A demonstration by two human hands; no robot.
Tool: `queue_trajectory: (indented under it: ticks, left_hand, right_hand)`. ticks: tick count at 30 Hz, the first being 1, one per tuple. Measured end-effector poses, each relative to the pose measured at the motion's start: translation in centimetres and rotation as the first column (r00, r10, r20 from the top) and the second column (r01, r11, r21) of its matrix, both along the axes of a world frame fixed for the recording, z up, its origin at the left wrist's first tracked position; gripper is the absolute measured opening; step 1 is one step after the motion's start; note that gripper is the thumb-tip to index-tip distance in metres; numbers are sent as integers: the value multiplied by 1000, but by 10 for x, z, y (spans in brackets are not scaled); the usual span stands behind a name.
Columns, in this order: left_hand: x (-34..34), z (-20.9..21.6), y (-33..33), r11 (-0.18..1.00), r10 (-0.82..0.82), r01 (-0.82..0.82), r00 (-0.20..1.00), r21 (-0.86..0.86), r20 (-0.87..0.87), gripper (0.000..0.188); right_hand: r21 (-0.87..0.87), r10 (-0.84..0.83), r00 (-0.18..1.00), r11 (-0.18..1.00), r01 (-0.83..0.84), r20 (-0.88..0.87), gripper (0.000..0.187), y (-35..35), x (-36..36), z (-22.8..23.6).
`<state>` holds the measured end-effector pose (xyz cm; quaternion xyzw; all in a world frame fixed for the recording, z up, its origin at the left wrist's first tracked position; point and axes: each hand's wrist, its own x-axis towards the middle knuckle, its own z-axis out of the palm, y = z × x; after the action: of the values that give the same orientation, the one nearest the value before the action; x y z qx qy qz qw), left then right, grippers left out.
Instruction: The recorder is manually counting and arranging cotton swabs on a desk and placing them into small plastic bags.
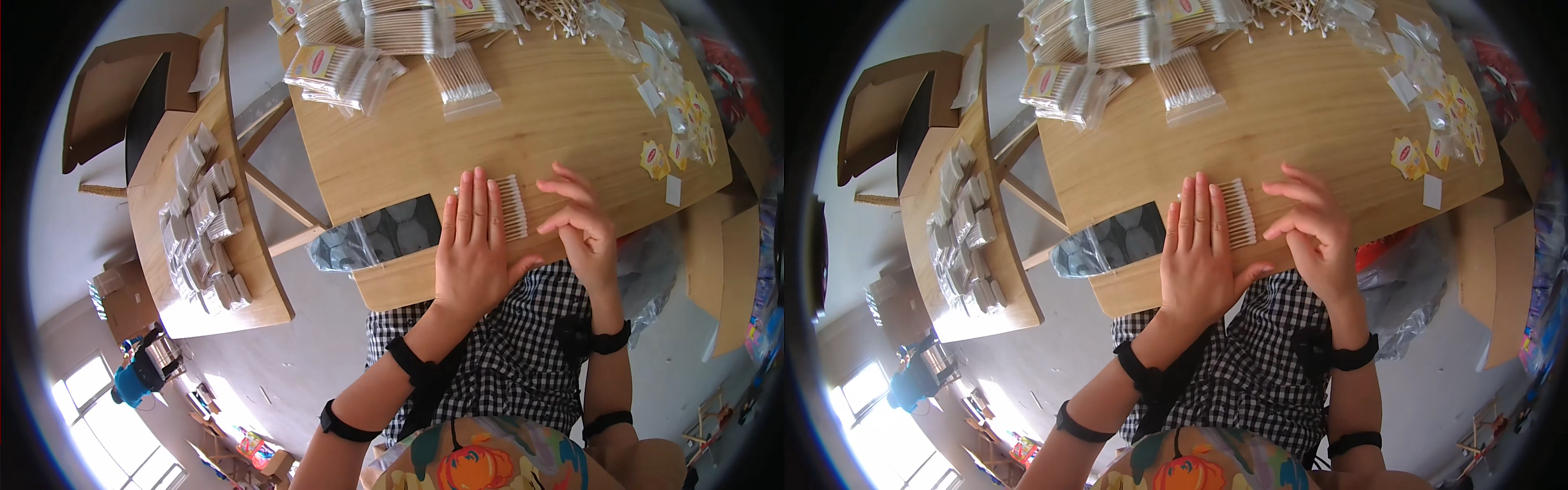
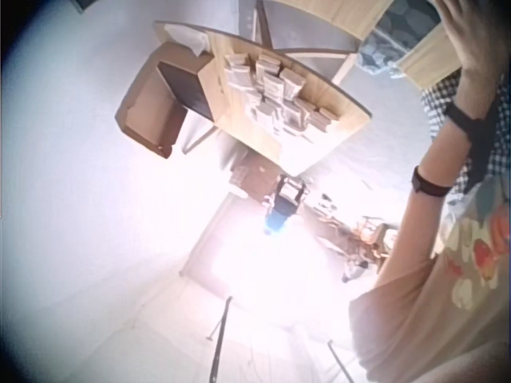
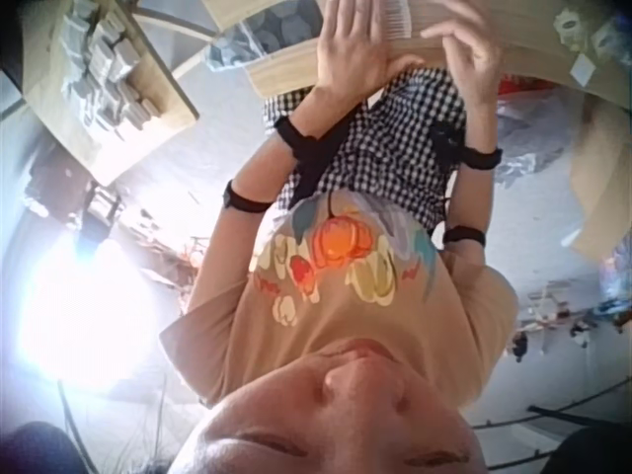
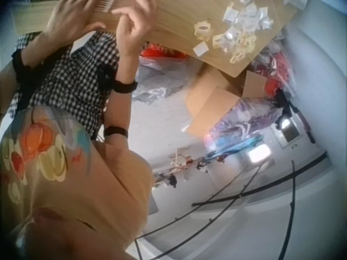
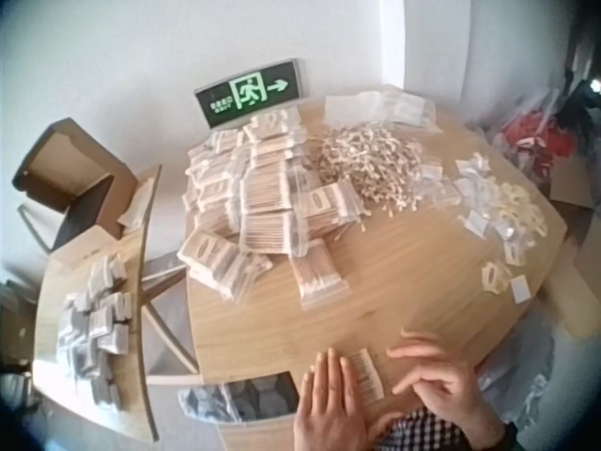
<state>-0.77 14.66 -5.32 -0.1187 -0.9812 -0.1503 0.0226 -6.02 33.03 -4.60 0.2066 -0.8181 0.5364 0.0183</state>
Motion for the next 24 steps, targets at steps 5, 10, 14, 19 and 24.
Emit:
queue_trajectory:
  ticks: [5, 10, 14, 19, 24]
  left_hand:
    - [-1, -1, 1, 999, -1, 1, 1000, 35, 11, 108]
    - [-1, 1, 1, 999, 10, -9, 1000, -49, 18, 103]
    - [-1, 0, 1, 999, 5, -4, 1000, -44, 17, 101]
    - [-1, -2, 1, 1000, 1, 0, 1000, 20, -12, 104]
    - [-1, -1, 1, 1000, 4, -4, 1000, -19, -5, 102]
  right_hand:
    - [110, 29, 995, 994, -18, -95, 21, -5, 1, -6]
    - [92, -2, 996, 996, 11, -91, 20, -8, 2, -8]
    - [112, -7, 995, 994, 19, -103, 20, -8, 2, -9]
    - [184, 44, 987, 983, -15, -156, 20, -7, 0, -6]
    - [83, -21, 995, 996, 30, -102, 20, -7, 2, -9]
